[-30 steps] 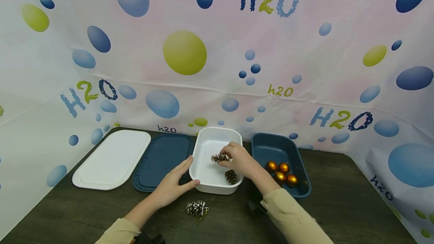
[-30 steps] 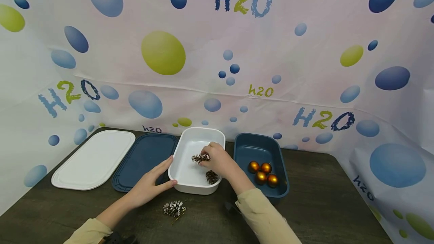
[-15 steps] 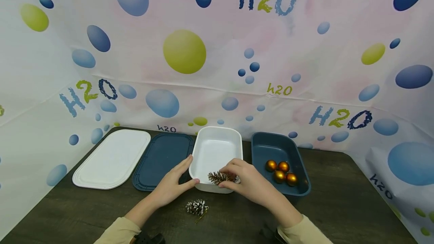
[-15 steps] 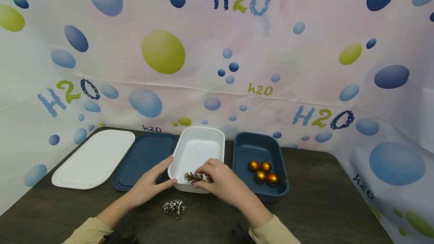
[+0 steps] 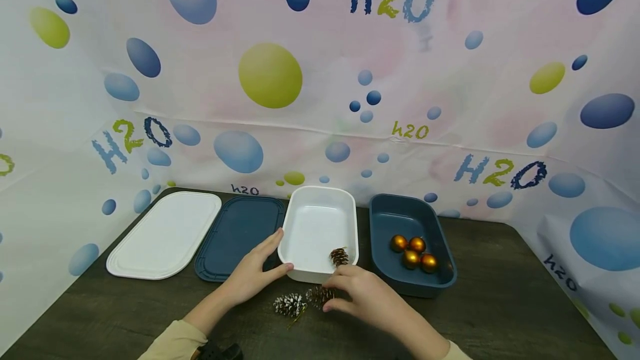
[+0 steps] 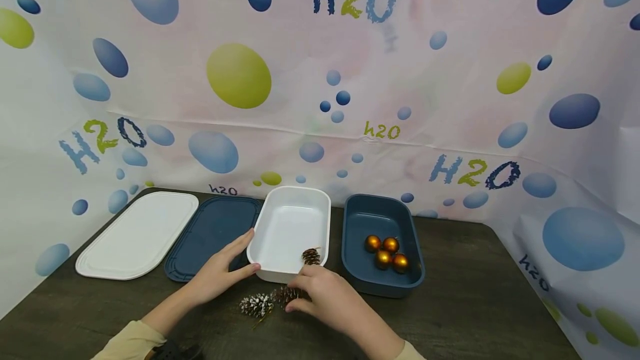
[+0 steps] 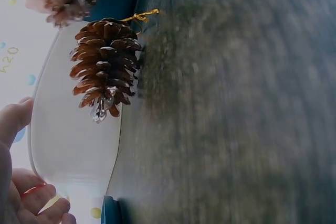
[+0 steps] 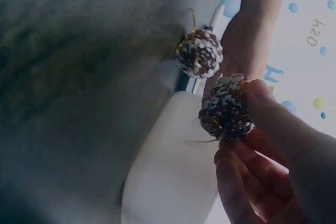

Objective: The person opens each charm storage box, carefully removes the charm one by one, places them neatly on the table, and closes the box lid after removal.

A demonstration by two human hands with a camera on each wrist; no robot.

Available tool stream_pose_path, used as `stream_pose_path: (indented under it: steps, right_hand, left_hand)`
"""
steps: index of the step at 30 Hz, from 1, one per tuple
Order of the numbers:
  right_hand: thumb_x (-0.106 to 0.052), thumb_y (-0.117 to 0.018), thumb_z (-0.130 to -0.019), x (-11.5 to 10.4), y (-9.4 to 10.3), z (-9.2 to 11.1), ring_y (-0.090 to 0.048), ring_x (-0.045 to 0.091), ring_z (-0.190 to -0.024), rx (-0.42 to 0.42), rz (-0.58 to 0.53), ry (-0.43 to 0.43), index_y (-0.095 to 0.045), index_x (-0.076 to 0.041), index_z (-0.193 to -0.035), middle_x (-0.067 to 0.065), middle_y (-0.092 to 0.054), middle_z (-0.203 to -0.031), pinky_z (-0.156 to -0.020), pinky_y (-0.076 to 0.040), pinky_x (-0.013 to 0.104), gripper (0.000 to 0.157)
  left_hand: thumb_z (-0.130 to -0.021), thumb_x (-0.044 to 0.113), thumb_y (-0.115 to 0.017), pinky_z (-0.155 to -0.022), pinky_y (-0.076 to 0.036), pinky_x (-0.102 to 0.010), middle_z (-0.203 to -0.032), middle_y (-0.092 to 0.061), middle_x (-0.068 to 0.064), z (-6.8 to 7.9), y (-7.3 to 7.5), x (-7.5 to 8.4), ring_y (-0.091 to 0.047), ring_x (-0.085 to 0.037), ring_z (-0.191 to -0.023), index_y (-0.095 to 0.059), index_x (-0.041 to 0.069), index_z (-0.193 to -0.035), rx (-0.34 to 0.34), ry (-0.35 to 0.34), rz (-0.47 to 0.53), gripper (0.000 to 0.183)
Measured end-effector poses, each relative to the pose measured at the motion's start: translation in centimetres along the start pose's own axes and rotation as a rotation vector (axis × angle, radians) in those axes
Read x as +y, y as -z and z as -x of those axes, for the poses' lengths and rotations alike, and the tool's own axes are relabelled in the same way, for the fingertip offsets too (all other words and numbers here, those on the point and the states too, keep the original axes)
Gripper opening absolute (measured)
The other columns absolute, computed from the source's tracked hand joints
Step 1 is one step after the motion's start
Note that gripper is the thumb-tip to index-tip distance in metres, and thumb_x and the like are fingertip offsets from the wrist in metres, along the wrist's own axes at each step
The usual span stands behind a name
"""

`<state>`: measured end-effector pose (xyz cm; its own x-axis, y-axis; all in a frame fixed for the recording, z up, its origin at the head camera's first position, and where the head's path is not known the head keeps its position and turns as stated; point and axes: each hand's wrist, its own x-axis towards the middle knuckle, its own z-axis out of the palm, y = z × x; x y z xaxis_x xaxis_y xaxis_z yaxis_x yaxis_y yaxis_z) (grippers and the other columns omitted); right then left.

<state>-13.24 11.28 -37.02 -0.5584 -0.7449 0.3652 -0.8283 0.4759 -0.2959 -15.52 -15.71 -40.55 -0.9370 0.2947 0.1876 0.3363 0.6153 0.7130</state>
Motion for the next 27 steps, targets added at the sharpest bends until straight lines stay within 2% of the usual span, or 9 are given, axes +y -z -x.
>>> stream_pose_path:
  steps: [6,12,21,27]
  right_hand:
    - [-0.034,-0.077,-0.079,-0.4,-0.5,0.2,-0.057,-0.001,-0.079,-0.03,0.11,0.007,-0.074,-0.013,-0.096,-0.01,-0.062,-0.089,-0.068,-0.046,0.013,0.027]
    - [-0.034,-0.077,-0.079,-0.4,-1.0,0.2,-0.056,0.0,-0.079,-0.056,0.169,0.014,-0.074,-0.014,-0.096,-0.01,-0.059,-0.086,-0.067,-0.046,0.014,0.027]
    - [-0.032,-0.077,-0.079,-0.2,-1.3,0.2,-0.057,0.003,-0.082,-0.076,0.158,0.02,-0.074,-0.012,-0.097,-0.008,-0.059,-0.089,-0.069,-0.046,0.015,0.027]
    - [-0.032,-0.078,-0.078,0.0,-1.4,0.4,-0.057,0.005,-0.083,-0.04,0.152,0.04,-0.073,-0.011,-0.097,-0.007,-0.06,-0.091,-0.07,-0.047,0.016,0.029]
  left_hand:
    - [-0.089,0.047,-0.062,-0.105,-0.025,-0.062,-0.155,-0.022,-0.014,0.0,0.1,0.1,-0.02,-0.037,-0.14,-0.023,0.01,-0.152,-0.003,0.005,0.005,0.083]
    - [-0.089,0.048,-0.063,-0.105,-0.025,-0.062,-0.155,-0.021,-0.014,0.0,0.1,0.1,-0.02,-0.037,-0.14,-0.023,0.01,-0.152,-0.003,0.011,0.01,0.083]
    - [-0.088,0.049,-0.064,-0.105,-0.025,-0.061,-0.155,-0.021,-0.013,0.0,0.1,0.0,-0.021,-0.036,-0.14,-0.023,0.01,-0.152,0.002,0.021,0.017,0.085]
    - [-0.088,0.049,-0.064,-0.105,-0.025,-0.06,-0.155,-0.022,-0.013,-0.1,0.1,-0.1,-0.021,-0.036,-0.14,-0.023,0.01,-0.152,0.0,0.025,0.016,0.085]
